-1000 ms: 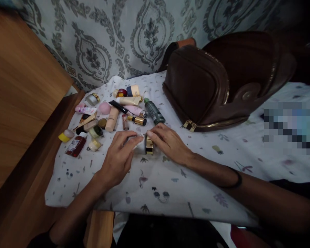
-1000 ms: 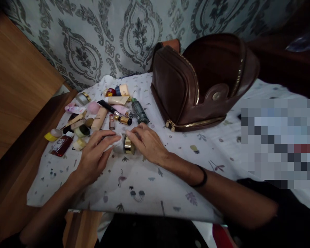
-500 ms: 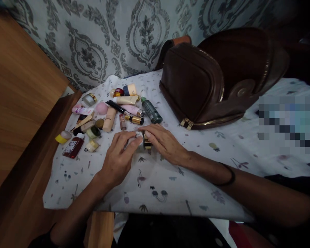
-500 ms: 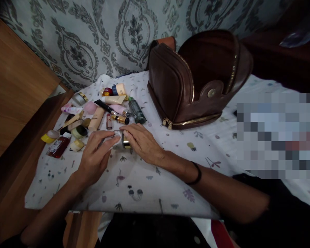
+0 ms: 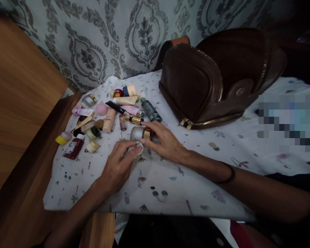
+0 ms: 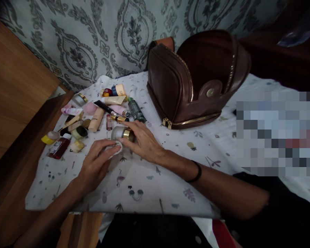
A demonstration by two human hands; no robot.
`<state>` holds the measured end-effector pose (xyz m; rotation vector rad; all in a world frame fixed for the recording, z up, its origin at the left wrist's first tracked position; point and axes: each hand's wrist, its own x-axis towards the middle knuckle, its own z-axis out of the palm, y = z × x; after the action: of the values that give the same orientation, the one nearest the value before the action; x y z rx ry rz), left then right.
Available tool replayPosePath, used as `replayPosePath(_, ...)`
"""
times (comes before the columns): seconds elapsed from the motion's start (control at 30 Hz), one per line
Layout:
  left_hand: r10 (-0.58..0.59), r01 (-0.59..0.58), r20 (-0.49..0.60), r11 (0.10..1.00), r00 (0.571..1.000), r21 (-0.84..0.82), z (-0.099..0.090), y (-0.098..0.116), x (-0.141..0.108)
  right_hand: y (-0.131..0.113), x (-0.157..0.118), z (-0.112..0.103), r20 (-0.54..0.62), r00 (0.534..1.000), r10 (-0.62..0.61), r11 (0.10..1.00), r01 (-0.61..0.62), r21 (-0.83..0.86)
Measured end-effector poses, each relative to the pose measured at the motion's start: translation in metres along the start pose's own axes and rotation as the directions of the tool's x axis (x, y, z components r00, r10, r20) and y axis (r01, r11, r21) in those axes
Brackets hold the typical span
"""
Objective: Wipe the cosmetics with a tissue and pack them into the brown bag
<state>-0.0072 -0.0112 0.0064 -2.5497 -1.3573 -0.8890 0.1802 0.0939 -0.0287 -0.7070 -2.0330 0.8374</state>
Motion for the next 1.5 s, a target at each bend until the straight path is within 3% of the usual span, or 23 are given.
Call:
replayPosePath(0.13,-0.016,0.017,-0.023,1.000,1.000,0.010,-0.009,-0.003,0.015,-0.008,0.000,-0.003,0.082,0.994,0.078,0.994,-0.084,0.070)
replayPosePath(0.23,-0.040,0.041,-0.017,0.999,0.999,0.031,-0.010,-0.006,0.025,-0.012,0.001,-0.005,0.125,0.987,0.102,0.995,-0.104,0.003)
replayPosePath(0.4,-0.034,0.036,-0.036,0.997,0.999,0.065,-0.002,-0.007,0.036,-0.007,0.003,-0.002,0.057,0.997,0.052,0.991,-0.044,-0.130)
replayPosePath(0.63,0.115,-0.105,-0.039,0.975,0.993,0.195,0.000,0.008,0.025,-0.002,0.002,-0.001,-0.021,1.000,-0.002,0.999,0.002,-0.036)
replayPosePath(0.87,0.257,-0.262,0.056,0.929,0.965,0.263,0.000,0.020,0.007,-0.004,0.003,-0.002,-0.026,0.999,-0.036,0.999,0.037,0.011)
replayPosePath(1.07,0.081,-0.066,-0.067,0.977,0.994,0.203,-0.003,0.002,0.019,0.003,0.002,-0.002,0.044,0.992,-0.120,0.990,0.117,0.075)
replayPosePath(1.17,0.050,-0.032,-0.080,0.976,0.996,0.215,-0.004,-0.001,0.024,0.005,0.001,-0.002,0.071,0.990,-0.125,0.989,0.119,0.084)
replayPosePath(1.33,0.143,-0.141,0.013,0.958,0.990,0.248,0.006,0.011,0.012,0.003,0.001,0.000,0.057,0.997,-0.060,0.998,0.059,0.021)
replayPosePath(1.5,0.189,-0.213,0.147,0.962,0.971,0.173,0.016,0.014,-0.007,0.000,0.002,0.000,0.051,0.998,0.028,1.000,-0.028,-0.003)
